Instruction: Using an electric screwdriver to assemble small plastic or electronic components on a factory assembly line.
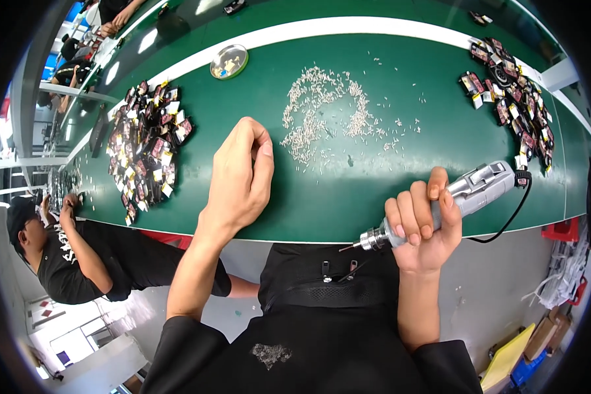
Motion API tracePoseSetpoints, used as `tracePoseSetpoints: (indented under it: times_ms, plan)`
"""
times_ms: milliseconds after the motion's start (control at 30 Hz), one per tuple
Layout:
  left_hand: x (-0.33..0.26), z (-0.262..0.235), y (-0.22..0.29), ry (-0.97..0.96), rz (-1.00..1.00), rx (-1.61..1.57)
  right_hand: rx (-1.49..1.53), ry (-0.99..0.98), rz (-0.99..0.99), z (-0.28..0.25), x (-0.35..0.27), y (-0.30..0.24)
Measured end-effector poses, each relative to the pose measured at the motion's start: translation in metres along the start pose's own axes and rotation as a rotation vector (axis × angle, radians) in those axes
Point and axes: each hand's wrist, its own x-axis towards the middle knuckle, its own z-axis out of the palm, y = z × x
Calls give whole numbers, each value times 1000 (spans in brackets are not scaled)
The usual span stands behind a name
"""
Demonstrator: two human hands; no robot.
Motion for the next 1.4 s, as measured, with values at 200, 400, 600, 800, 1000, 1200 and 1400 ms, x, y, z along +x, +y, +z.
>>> tracePoseSetpoints:
  times_ms: [200, 400, 600, 800, 1000, 1200, 1400]
  plan:
    - [-57, 10, 23, 29, -131, -329, -15, 16, -73, 12, 7, 4]
    - [-77, 20, 44, 106, -324, -1009, 111, -54, -169, 59, 17, 10]
    - [-81, 19, 46, 41, -367, -1411, 64, -27, -159, 70, 16, 20]
    - [-85, 21, 44, 16, -362, -1410, 30, 10, -161, 66, 15, 23]
    - [-83, 20, 45, -8, -358, -1427, 7, 6, -149, 66, 14, 19]
    - [-78, 18, 46, 3, -134, -782, -52, -48, -137, 61, 12, 18]
    - [-69, 20, 39, -95, -120, -698, -66, -26, -150, 50, 18, 19]
